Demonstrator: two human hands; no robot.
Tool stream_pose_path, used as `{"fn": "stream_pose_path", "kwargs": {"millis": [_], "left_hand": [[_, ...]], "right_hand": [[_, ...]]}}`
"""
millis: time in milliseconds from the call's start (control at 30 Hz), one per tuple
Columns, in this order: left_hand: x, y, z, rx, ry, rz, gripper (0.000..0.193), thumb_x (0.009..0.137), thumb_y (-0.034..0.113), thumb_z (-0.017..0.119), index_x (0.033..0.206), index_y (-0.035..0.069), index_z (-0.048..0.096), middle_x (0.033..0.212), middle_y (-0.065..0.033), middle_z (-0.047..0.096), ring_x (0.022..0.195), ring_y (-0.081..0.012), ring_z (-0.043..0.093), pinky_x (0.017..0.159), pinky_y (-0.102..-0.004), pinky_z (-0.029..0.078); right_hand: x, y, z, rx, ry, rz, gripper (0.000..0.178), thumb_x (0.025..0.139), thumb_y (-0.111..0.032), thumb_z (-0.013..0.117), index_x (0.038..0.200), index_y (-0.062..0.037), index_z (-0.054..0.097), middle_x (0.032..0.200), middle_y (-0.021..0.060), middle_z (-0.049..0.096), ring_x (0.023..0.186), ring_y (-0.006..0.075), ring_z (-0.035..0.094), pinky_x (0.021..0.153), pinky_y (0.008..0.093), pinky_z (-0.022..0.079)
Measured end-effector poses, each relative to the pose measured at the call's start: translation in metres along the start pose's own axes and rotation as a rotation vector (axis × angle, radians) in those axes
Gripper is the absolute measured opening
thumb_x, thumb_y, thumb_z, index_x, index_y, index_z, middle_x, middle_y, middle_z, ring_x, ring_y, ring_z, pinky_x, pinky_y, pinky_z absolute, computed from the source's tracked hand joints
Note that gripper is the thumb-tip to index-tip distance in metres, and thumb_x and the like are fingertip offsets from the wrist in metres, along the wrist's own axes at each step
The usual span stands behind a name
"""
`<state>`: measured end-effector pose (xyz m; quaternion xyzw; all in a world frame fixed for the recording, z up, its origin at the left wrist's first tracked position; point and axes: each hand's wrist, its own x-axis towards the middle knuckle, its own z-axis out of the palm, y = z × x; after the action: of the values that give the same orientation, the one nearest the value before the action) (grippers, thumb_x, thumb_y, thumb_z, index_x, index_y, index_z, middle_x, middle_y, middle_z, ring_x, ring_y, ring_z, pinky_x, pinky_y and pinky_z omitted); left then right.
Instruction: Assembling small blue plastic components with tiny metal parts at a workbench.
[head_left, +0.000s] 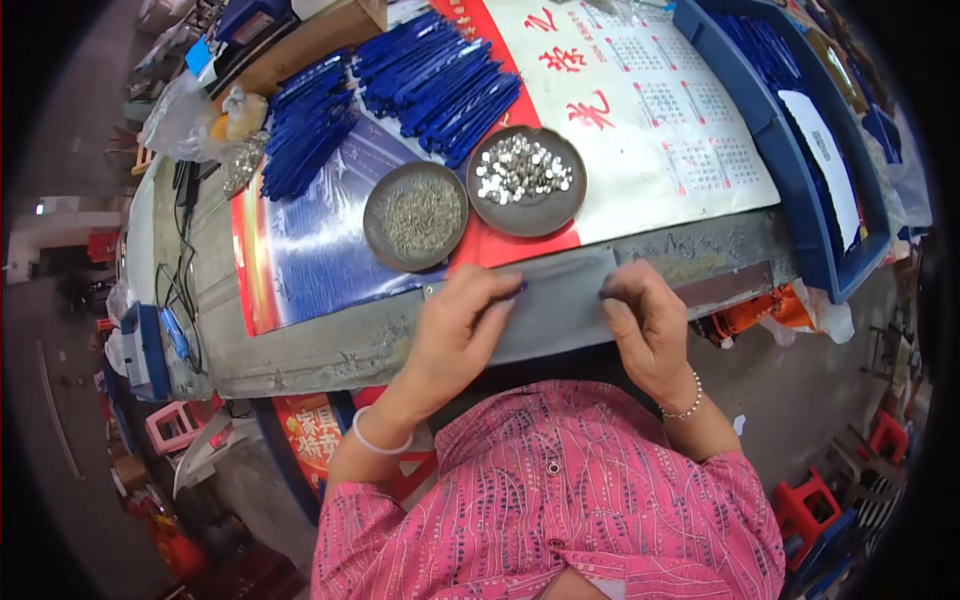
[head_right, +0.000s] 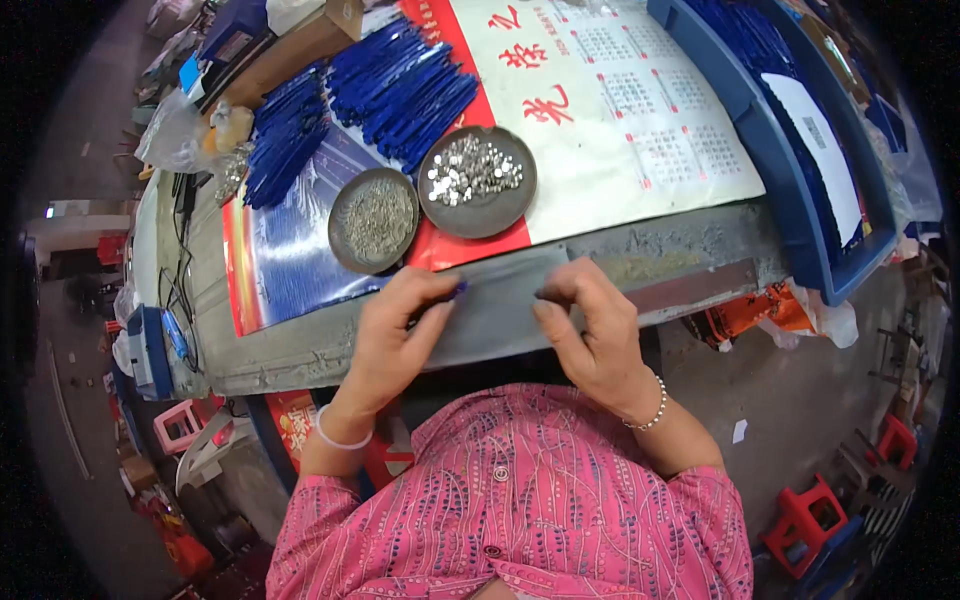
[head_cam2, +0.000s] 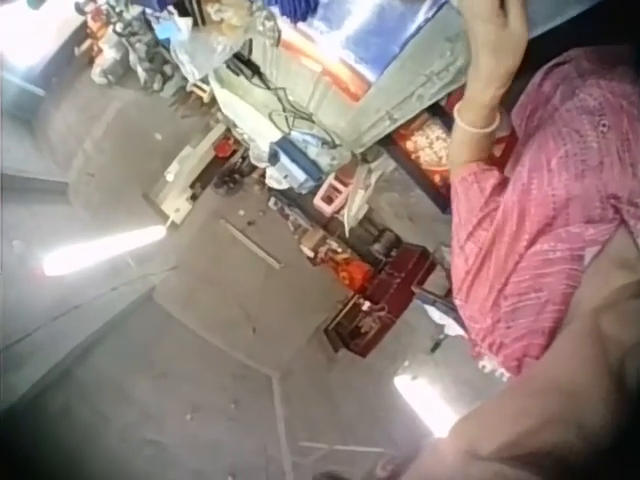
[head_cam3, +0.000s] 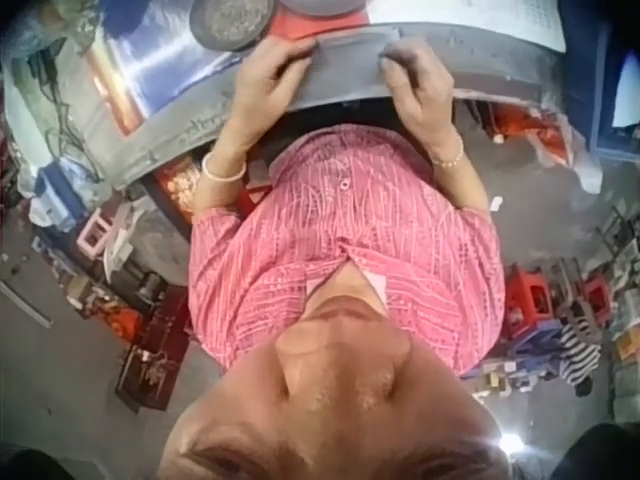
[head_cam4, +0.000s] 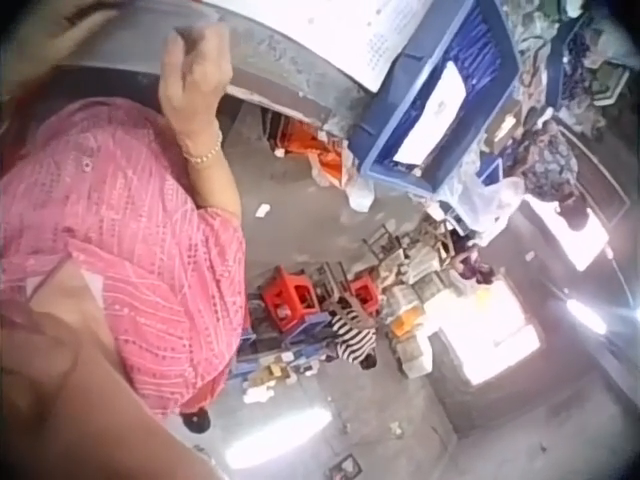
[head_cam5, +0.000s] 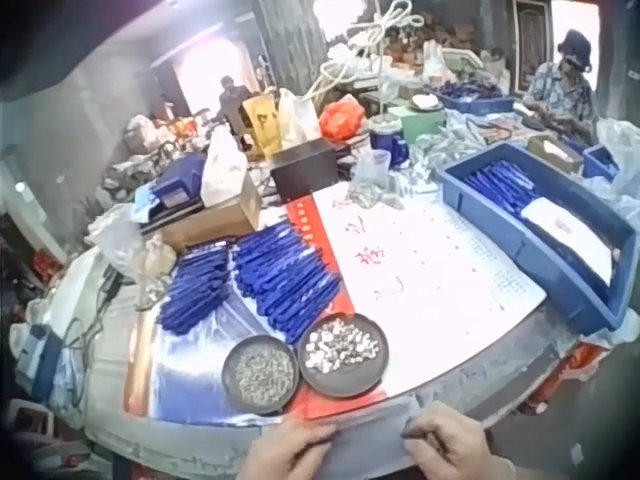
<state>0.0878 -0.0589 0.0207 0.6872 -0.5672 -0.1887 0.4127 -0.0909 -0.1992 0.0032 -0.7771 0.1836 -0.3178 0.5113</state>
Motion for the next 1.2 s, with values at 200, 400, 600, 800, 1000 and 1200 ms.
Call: {"fn": "stream_pose_path", "kwargs": {"millis": [200, 400, 600, 800, 1000, 1200], "left_hand": [[-0.032, 0.034, 0.003, -0.867, 0.172, -0.5, 0.027, 0.09, 0.0, 0.053, 0.117, -0.003, 0.049, 0.091, -0.0087, 0.059, 0.069, -0.0092, 0.055, 0.058, -0.0209, 0.047], [-0.052, 0.04, 0.023, -0.999, 0.258, -0.358, 0.027, 0.093, 0.002, 0.048, 0.12, 0.0, 0.046, 0.089, -0.0072, 0.057, 0.066, -0.0083, 0.054, 0.056, -0.02, 0.047], [-0.064, 0.036, 0.054, -0.539, 0.435, -0.153, 0.03, 0.096, 0.002, 0.041, 0.125, 0.003, 0.038, 0.089, -0.004, 0.053, 0.062, -0.0037, 0.043, 0.055, -0.0155, 0.036], [-0.075, 0.04, 0.062, -0.784, 0.54, -0.171, 0.028, 0.094, 0.0, 0.045, 0.122, -0.003, 0.044, 0.096, -0.0098, 0.062, 0.082, -0.0091, 0.058, 0.071, -0.0219, 0.048], [-0.077, 0.041, 0.059, -0.839, 0.55, -0.155, 0.027, 0.094, 0.002, 0.045, 0.121, -0.001, 0.044, 0.077, -0.0074, 0.059, 0.062, -0.0067, 0.053, 0.058, -0.0196, 0.045], [-0.074, 0.031, 0.02, -1.958, 0.222, -0.593, 0.026, 0.097, 0.016, 0.037, 0.121, 0.01, 0.045, 0.06, -0.003, 0.043, 0.034, -0.0054, 0.03, 0.032, -0.0192, 0.027]], "right_hand": [[0.007, -0.024, 0.03, 0.09, -0.175, -0.023, 0.014, 0.082, -0.006, 0.062, 0.091, 0.0024, 0.054, 0.081, 0.0108, 0.054, 0.066, 0.0182, 0.056, 0.057, 0.026, 0.045], [0.011, -0.038, 0.052, 0.111, -0.184, -0.07, 0.01, 0.081, -0.004, 0.06, 0.083, 0.0012, 0.052, 0.076, 0.0108, 0.055, 0.066, 0.0213, 0.054, 0.061, 0.0295, 0.044], [0.0, -0.031, 0.073, 0.134, -0.042, -0.155, 0.013, 0.08, -0.004, 0.063, 0.077, 0.0, 0.051, 0.066, 0.0095, 0.051, 0.053, 0.0219, 0.052, 0.048, 0.0317, 0.041], [-0.004, -0.024, 0.081, -0.139, -0.004, -0.423, 0.014, 0.08, -0.009, 0.063, 0.077, -0.0026, 0.051, 0.062, 0.0112, 0.048, 0.048, 0.027, 0.045, 0.044, 0.0341, 0.037], [-0.009, -0.041, 0.078, 0.575, -0.13, 0.445, 0.032, 0.096, -0.028, 0.048, 0.078, -0.0027, 0.051, 0.062, 0.0, 0.048, 0.05, 0.0083, 0.043, 0.043, 0.0244, 0.033], [-0.01, -0.033, 0.068, 0.558, -0.228, 0.422, 0.039, 0.099, -0.035, 0.04, 0.085, -0.0013, 0.054, 0.072, 0.0005, 0.052, 0.056, 0.0035, 0.044, 0.049, 0.0175, 0.037]]}}
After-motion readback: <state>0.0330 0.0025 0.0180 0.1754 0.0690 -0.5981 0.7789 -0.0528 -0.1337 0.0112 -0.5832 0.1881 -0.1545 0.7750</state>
